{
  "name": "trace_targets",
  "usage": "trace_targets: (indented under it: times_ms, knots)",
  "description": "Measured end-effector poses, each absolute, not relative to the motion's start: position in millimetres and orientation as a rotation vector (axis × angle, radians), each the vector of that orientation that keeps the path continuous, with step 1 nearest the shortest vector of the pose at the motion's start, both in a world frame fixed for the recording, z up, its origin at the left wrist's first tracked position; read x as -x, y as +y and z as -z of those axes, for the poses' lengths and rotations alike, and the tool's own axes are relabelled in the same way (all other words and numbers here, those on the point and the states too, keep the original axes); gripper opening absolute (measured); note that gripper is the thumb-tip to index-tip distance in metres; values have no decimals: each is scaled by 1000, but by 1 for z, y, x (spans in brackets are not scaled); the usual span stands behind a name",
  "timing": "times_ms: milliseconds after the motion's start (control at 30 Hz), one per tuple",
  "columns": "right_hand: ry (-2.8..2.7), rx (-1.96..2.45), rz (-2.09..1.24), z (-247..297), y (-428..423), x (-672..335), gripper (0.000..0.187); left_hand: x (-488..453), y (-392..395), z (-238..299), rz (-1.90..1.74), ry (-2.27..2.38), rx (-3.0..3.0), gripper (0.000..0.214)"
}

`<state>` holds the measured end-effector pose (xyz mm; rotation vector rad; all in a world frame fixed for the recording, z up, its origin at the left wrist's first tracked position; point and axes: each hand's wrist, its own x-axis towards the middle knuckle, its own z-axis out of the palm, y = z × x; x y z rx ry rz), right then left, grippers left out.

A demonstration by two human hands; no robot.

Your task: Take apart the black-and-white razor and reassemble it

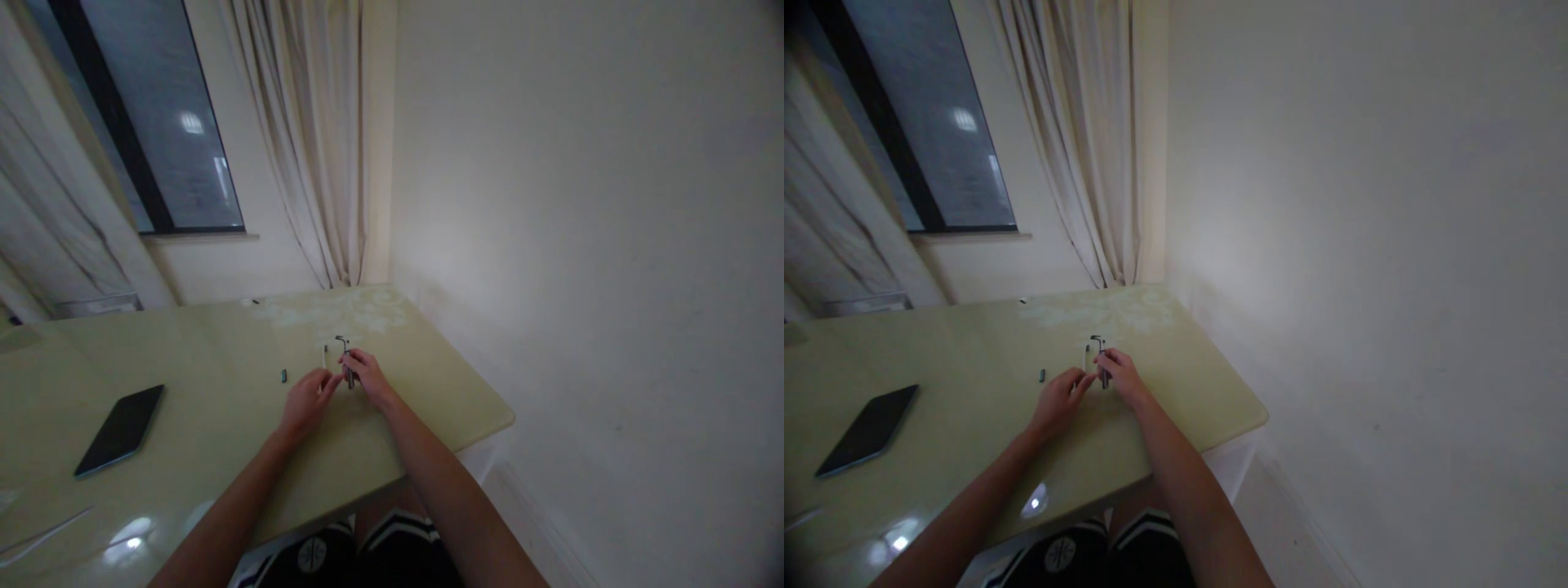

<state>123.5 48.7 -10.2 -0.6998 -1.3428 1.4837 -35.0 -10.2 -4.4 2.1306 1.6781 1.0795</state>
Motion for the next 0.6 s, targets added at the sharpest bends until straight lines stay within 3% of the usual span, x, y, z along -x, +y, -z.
trace_targets:
  times_ms: [200, 400, 600]
  knots:
    - [-1598, 521, -1613, 8, 38, -124, 26, 65, -1, 2, -1389, 1346, -1581, 74]
    - [-1656, 609, -1441, 15, 41, -122, 24, 62, -4, -2, -1400, 1233, -1460, 73]
    - [-1675, 610, -1477, 13, 38, -123, 36, 63, -2, 2, -1376, 1186, -1427, 73]
